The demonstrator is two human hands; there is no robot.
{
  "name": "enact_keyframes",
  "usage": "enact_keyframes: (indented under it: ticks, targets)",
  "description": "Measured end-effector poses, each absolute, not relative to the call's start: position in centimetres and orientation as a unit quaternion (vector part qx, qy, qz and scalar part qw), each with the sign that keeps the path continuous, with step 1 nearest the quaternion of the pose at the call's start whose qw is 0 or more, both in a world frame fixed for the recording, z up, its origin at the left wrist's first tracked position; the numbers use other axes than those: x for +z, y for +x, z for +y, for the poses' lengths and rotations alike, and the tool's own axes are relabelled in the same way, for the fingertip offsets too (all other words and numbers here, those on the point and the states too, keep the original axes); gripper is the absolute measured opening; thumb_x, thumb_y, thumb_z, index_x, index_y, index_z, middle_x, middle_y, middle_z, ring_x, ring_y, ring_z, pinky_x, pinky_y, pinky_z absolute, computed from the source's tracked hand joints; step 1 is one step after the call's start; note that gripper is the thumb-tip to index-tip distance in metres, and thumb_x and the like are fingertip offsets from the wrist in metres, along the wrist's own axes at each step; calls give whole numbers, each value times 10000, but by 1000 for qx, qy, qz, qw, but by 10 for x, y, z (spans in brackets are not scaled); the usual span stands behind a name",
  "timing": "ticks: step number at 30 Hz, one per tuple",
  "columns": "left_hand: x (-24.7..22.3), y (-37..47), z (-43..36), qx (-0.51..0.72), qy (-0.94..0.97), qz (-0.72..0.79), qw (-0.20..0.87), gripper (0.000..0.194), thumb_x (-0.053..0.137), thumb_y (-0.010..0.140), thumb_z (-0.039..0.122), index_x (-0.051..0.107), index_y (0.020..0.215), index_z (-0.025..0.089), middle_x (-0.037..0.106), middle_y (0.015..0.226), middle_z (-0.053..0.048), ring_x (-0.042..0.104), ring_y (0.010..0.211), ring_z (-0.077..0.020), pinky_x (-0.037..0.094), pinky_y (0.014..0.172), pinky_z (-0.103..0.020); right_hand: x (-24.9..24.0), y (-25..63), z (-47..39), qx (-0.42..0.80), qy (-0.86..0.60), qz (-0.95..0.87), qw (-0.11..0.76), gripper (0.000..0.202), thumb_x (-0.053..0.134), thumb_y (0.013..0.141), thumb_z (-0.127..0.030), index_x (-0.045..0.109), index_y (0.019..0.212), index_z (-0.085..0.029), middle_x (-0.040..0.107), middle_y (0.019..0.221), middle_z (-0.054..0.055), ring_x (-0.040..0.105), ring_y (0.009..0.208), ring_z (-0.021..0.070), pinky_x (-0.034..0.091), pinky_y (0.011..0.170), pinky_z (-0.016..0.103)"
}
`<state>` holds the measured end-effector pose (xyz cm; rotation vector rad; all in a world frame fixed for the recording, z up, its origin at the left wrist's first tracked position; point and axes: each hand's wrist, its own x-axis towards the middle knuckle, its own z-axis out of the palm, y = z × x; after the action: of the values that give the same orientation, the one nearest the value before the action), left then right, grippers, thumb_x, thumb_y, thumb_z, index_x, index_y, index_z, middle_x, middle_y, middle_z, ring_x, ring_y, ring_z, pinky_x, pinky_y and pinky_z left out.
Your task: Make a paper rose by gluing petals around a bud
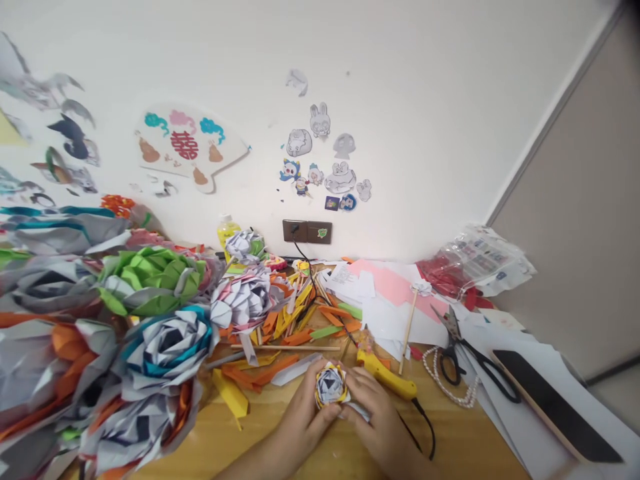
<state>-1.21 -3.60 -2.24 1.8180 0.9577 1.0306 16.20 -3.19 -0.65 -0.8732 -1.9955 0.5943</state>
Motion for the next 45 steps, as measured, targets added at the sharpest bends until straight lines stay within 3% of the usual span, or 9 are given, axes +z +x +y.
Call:
enact_keyframes:
  ticks: [9, 15, 24, 28, 32, 37, 45]
  targets:
    - [-14, -11, -40, 396, 740, 374, 394, 435, 444, 889, 324, 253, 1270, 234, 471, 1240, -99, 445, 1158, -228, 341, 984, -365, -2, 160, -31, 268, -321, -805, 421, 245, 503, 882, -337, 618, 1071, -231, 666, 970, 61, 582, 935, 214, 461, 855, 338]
    - [-11, -11, -41, 395, 747, 375, 382, 391, 445, 885, 304, 298, 1237, 218, 505, 1168, -97, 472, 1109, -229, 358, 961, -378, 4, 159, -32, 255, -310, -811, 426, 208, 487, 891, -297, 627, 1023, -218, 669, 933, 53, 587, 869, 192, 465, 812, 313]
    - [-15, -13, -40, 389, 738, 373, 407, 428, 458, 878, 349, 314, 1260, 221, 500, 1220, -113, 459, 1154, -248, 349, 987, -398, 15, 164, -32, 217, -342, -823, 398, 180, 560, 838, -280, 659, 982, -238, 689, 865, 40, 616, 861, 212, 496, 805, 321]
    - [-20, -16, -38, 400, 714, 394, 418, 503, 486, 854, 404, 302, 1278, 205, 468, 1274, -142, 411, 1214, -282, 307, 1023, -431, 1, 168, -30, 193, -376, -799, 427, 327, 630, 784, -298, 632, 1104, -236, 689, 1010, 69, 623, 951, 243, 490, 871, 377]
    - [-28, -18, -34, 405, 713, 396, 414, 547, 506, 835, 443, 309, 1287, 206, 454, 1301, -149, 398, 1231, -300, 307, 1024, -437, -12, 171, -28, 189, -403, -761, 471, 299, 651, 764, -285, 658, 1061, -257, 686, 1044, 65, 632, 963, 246, 482, 901, 414]
    - [-38, -18, -33, 439, 715, 360, 408, 494, 473, 854, 449, 338, 1286, 253, 527, 1229, -90, 491, 1140, -258, 384, 970, -367, -9, 172, -26, 210, -362, -765, 489, 283, 671, 746, -253, 668, 1029, -273, 698, 1009, 56, 641, 943, 237, 493, 889, 395]
    - [-37, -21, -34, 388, 720, 403, 410, 503, 474, 856, 416, 343, 1302, 222, 481, 1302, -116, 418, 1230, -278, 337, 1026, -405, 1, 164, -29, 291, -364, -737, 489, 299, 634, 742, -174, 664, 1034, -234, 673, 1056, 68, 618, 980, 230, 509, 851, 338]
